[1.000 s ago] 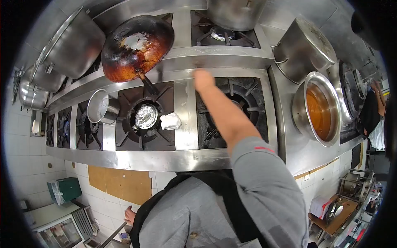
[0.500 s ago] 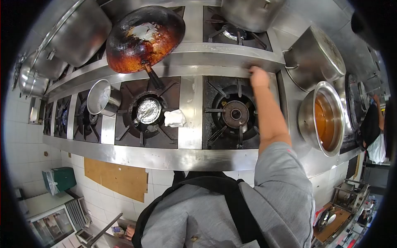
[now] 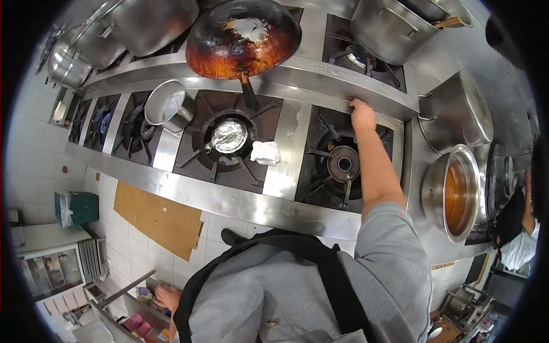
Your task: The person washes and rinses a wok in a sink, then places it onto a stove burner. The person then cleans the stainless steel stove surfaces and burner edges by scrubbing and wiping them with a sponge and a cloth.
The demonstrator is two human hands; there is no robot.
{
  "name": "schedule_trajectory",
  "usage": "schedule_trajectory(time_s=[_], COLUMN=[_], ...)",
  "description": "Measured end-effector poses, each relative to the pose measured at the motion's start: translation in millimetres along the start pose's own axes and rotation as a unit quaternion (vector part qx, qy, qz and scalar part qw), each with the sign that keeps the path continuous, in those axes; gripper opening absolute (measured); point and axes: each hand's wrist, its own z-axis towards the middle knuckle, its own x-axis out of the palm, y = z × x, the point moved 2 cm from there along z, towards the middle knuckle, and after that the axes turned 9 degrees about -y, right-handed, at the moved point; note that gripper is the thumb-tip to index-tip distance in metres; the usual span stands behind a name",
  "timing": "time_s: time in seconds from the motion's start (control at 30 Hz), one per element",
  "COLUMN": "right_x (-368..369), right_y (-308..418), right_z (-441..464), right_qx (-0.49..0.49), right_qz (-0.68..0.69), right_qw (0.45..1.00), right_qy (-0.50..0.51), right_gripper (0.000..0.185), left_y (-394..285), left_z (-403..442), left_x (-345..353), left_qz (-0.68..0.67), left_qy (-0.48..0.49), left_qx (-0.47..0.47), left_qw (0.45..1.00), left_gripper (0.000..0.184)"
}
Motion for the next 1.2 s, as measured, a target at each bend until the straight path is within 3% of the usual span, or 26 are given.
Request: schedule_trajectory(time_s=[0.07,0.13,0.2,0.3,0.33,0.43,0.5,0.53,0.57,0.6,0.67,0.83,0.87,0.9,0.93,1.0,1.13,1.2], right_x=[11,41,42,30,26,2,10,23,51,37,29,-8,-19,-11,-25,-27,-7,-32], right_y=[29,80,133,113,85,41,40,54,63,100,128,-19,-48,-93,-108,-99,-50,-59], right_z=[-1,-3,1,2,1,-1,-3,-2,-3,-4,-1,-8,-11,-8,-9,-2,-14,-15], right_qx=[0.006,-0.064,-0.097,-0.109,-0.072,-0.010,-0.018,-0.020,-0.089,-0.050,-0.075,0.014,0.050,0.021,0.063,0.116,0.047,0.065], right_qz=[0.032,0.063,0.097,0.082,0.072,0.039,0.003,0.011,0.071,0.019,0.055,0.042,0.042,0.029,0.012,-0.032,-0.003,-0.015], right_qw=[0.999,0.995,0.991,0.991,0.995,0.999,1.000,1.000,0.988,0.999,0.995,0.999,0.996,0.992,0.991,0.989,0.997,0.997], right_qy=[0.014,-0.037,-0.010,0.002,-0.006,0.002,-0.009,-0.002,-0.106,-0.003,0.022,-0.025,-0.061,-0.119,-0.119,-0.085,-0.059,-0.023], right_gripper=[0.024,0.023,0.025,0.025,0.022,0.021,0.022,0.020,0.018,0.019,0.025,0.027,0.025,0.023,0.021,0.020,0.021,0.021], left_y=[16,13,-1,13,32,71,78,72,62,48,19,-14,-13,-17,-19,-29,-56,-66], left_z=[-3,-6,-1,14,18,37,26,27,31,37,47,68,79,76,75,70,73,75], left_x=[15,24,21,25,35,67,61,60,59,58,57,63,64,64,61,54,50,47], left_qz=[0.022,0.025,0.015,0.011,0.007,-0.016,0.134,0.156,0.153,0.146,0.145,0.194,0.069,0.067,0.068,0.066,0.055,0.052], left_qy=[0.010,0.020,0.013,-0.009,-0.007,0.019,0.087,0.095,0.082,0.066,0.040,-0.092,-0.140,-0.061,-0.032,-0.013,0.010,0.026], left_qx=[-0.012,0.010,0.049,0.110,0.115,0.062,-0.126,-0.136,-0.105,-0.069,-0.004,0.150,0.192,0.146,0.129,0.128,0.137,0.140], left_qw=[1.000,0.999,0.999,0.994,0.993,0.998,0.979,0.974,0.979,0.985,0.989,0.965,0.969,0.985,0.989,0.989,0.989,0.988], left_gripper=[0.036,0.039,0.043,0.049,0.049,0.053,0.055,0.053,0.051,0.050,0.050,0.058,0.045,0.045,0.045,0.045,0.047,0.049])
